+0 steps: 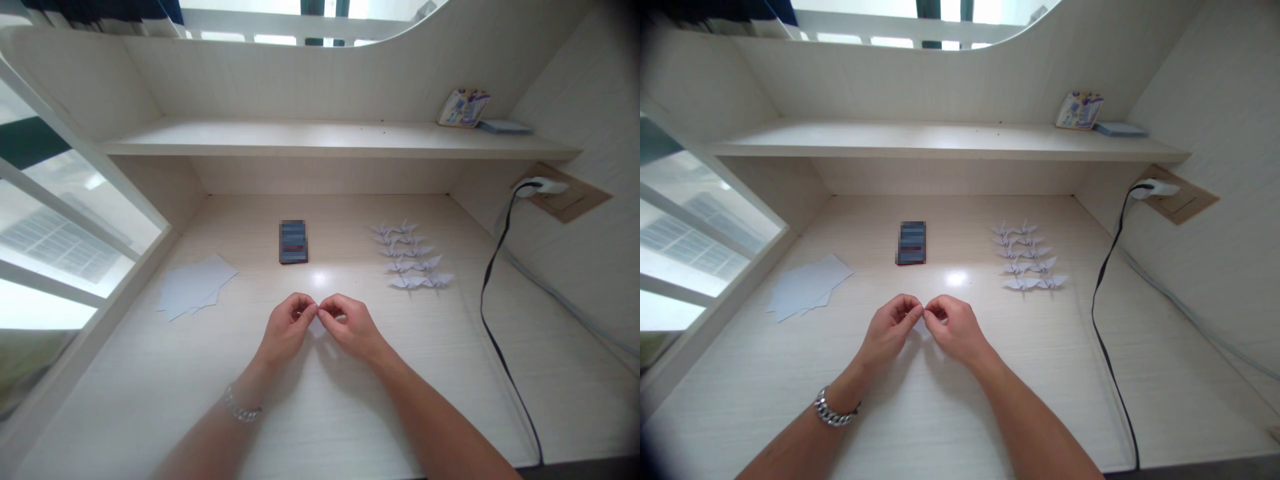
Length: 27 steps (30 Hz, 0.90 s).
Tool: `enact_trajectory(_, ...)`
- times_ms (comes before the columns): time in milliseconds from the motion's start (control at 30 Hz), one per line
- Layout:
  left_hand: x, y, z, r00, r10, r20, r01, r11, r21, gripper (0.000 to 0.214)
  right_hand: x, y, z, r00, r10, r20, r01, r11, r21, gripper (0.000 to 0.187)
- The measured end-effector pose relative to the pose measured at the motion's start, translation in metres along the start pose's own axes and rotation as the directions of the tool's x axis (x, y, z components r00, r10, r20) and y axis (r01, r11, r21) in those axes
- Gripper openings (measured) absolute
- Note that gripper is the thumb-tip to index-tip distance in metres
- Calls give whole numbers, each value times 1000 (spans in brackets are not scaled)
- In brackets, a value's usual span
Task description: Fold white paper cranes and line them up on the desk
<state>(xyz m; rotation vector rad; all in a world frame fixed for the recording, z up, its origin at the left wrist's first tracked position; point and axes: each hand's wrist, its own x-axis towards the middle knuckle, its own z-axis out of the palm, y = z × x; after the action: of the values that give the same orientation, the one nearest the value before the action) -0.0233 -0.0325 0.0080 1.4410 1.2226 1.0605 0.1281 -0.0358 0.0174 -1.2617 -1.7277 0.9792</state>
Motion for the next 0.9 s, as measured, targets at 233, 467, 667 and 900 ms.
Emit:
enact_trajectory(233,1,-4,-2,1000,-28,8,28,997,-71,18,-1,2,0,1000,-24,16,24,999,-28,9)
enact_trajectory(467,1,-4,4,997,-76,-33,69,985,-158,18,1,0,-1,1000,-22,3,23,997,-73,7)
enact_trajectory(667,4,-6,-1,978,-162,-131,118,948,-296,21,2,-1,-2,1000,0,13,1,1000,-26,6)
enact_trajectory(900,11,-11,-17,938,-199,-285,74,915,-398,22,4,-1,-8,999,35,-23,-34,999,12,8)
